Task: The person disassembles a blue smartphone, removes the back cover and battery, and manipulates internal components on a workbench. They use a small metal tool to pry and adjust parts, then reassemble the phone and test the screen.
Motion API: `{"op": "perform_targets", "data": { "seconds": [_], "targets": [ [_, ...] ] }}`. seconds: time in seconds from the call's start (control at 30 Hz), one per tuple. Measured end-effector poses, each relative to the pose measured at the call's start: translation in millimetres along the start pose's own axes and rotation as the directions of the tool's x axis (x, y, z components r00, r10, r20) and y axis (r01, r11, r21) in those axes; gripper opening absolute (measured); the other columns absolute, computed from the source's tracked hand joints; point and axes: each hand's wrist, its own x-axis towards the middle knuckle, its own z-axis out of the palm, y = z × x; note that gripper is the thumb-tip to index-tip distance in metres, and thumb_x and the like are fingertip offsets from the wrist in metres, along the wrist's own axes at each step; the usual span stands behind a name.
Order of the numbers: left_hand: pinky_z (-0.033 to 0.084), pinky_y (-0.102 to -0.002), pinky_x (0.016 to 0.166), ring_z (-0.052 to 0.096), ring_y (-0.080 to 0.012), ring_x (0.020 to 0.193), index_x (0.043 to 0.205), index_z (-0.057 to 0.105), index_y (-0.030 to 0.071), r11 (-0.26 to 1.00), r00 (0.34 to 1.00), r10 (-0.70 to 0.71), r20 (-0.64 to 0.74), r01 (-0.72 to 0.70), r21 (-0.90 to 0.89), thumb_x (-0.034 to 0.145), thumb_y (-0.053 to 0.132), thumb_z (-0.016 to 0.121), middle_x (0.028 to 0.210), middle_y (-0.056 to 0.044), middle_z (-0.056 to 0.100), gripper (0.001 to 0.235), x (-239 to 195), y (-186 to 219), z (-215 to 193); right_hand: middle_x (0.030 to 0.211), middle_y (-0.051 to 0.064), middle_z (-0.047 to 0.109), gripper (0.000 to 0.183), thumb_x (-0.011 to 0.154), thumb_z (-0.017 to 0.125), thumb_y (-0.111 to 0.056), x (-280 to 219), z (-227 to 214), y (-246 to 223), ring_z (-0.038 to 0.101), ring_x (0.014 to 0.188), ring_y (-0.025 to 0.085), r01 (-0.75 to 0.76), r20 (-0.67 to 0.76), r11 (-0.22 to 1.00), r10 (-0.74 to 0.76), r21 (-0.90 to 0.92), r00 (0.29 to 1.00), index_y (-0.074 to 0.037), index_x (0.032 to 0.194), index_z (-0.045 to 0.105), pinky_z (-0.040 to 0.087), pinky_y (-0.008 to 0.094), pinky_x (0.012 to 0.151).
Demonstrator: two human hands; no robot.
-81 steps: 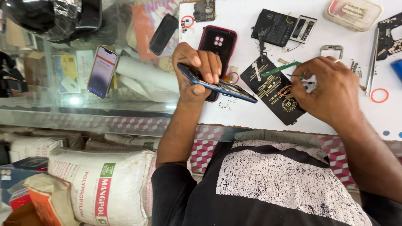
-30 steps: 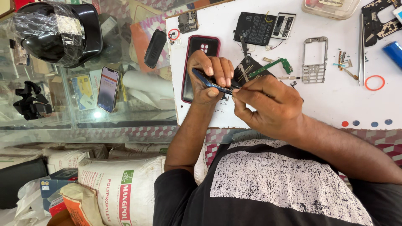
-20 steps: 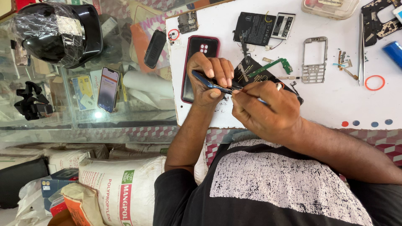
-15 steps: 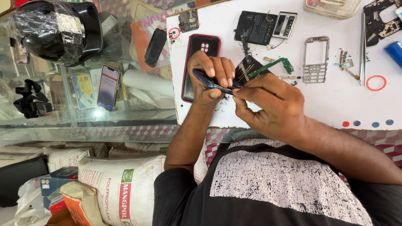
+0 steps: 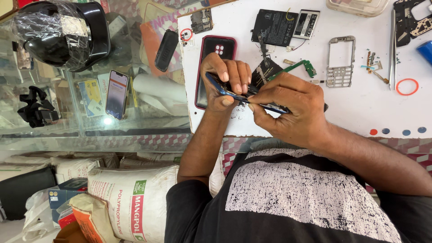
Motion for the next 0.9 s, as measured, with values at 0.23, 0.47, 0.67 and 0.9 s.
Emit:
{"op": "perform_targets", "data": {
  "seconds": [0.23, 0.47, 0.67, 0.9],
  "targets": [
    [0.053, -0.033, 0.077, 0.065, -0.0173, 0.072, 0.1, 0.052, 0.016, 1.0, 1.0, -0.013, -0.02, 0.013, -0.012, 0.077, 0.02, 0.09, 0.076, -0.001, 0.066, 0.044, -0.7, 1.6, 0.0, 0.095, 0.006, 0.071, 0.014, 0.086, 0.084, -0.006, -3.4, 2.2, 3.5, 0.072, 0.08, 0.014, 0.038, -0.025, 0.999, -0.039, -0.033, 0.999, -0.007, 0.097, 0.076, 0.059, 0.026, 0.067],
    [0.053, -0.032, 0.076, 0.065, -0.0172, 0.072, 0.1, 0.053, 0.016, 1.0, 1.0, -0.011, -0.015, 0.011, -0.006, 0.077, 0.021, 0.091, 0.076, -0.001, 0.067, 0.045, -0.4, 1.3, 0.4, 0.093, 0.005, 0.07, 0.014, 0.086, 0.086, -0.003, -4.0, 5.0, 3.8, 0.072, 0.08, 0.013, 0.085, -0.051, 0.992, -0.09, -0.095, 0.995, -0.007, 0.095, 0.076, 0.059, 0.025, 0.065],
    [0.053, -0.033, 0.077, 0.066, -0.0174, 0.073, 0.099, 0.053, 0.015, 1.0, 1.0, -0.008, -0.003, 0.008, 0.008, 0.077, 0.021, 0.091, 0.076, -0.002, 0.068, 0.045, 0.5, 1.1, 0.4, 0.092, 0.005, 0.068, 0.016, 0.085, 0.087, 0.0, -3.0, 4.7, -2.1, 0.069, 0.077, 0.013, 0.106, -0.08, 0.987, -0.117, -0.123, 0.99, -0.005, 0.097, 0.077, 0.057, 0.026, 0.063],
    [0.053, -0.032, 0.074, 0.066, -0.0176, 0.071, 0.099, 0.053, 0.015, 1.0, 1.0, -0.009, -0.009, 0.009, 0.03, 0.077, 0.023, 0.092, 0.075, -0.003, 0.067, 0.046, 0.4, 1.7, 2.0, 0.089, 0.006, 0.066, 0.015, 0.085, 0.086, 0.002, -2.1, 4.9, -4.8, 0.069, 0.075, 0.014, 0.154, -0.084, 0.977, -0.168, -0.149, 0.982, -0.004, 0.094, 0.076, 0.055, 0.027, 0.061]
  ]
}}
